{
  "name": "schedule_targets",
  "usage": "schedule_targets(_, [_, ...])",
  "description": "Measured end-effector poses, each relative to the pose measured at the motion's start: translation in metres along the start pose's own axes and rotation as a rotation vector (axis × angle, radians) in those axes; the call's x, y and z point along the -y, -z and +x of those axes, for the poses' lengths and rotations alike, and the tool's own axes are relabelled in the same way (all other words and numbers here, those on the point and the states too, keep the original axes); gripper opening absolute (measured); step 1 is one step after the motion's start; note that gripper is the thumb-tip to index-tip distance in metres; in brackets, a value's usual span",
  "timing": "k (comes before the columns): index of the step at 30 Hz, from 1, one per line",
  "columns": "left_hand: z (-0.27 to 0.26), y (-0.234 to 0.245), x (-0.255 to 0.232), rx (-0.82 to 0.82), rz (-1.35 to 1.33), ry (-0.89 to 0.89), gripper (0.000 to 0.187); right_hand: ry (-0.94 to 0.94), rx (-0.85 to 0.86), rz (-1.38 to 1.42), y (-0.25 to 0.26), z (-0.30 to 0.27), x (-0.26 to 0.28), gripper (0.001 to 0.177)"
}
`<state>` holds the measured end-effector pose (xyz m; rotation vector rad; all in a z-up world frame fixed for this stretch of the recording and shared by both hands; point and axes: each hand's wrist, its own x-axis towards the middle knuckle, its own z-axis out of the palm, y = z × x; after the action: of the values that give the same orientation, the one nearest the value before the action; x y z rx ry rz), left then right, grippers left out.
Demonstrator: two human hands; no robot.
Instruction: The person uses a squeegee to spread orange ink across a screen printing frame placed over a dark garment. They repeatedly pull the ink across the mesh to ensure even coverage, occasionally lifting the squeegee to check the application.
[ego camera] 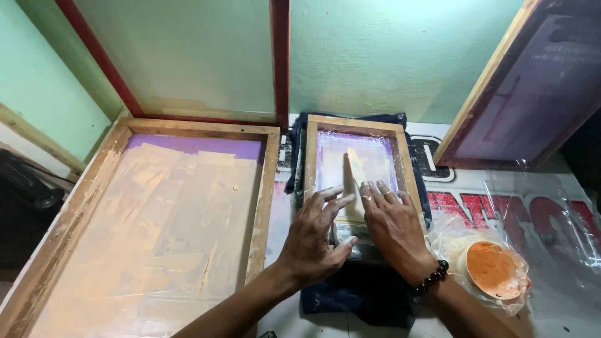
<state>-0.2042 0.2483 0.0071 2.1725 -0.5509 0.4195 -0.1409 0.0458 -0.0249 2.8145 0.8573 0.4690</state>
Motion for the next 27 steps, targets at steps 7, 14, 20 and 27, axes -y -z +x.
schedule_targets(7, [0.000,-0.006,0.003,0.006,0.008,-0.002,0.074,0.083,0.199,-0.025,-0.025,-0.002,-0.006,0.051])
schedule_targets(14, [0.004,-0.013,0.008,-0.044,-0.020,-0.041,0.070,0.180,0.194,0.075,0.002,-0.008,-0.014,0.027])
schedule_targets(20, [0.010,-0.020,0.009,-0.080,-0.034,-0.062,0.067,0.149,0.213,0.130,0.024,-0.008,-0.048,0.019])
schedule_targets(27, [0.016,-0.014,-0.012,-0.016,-0.016,-0.018,0.069,-0.391,0.086,0.634,0.132,-0.049,-0.087,0.041])
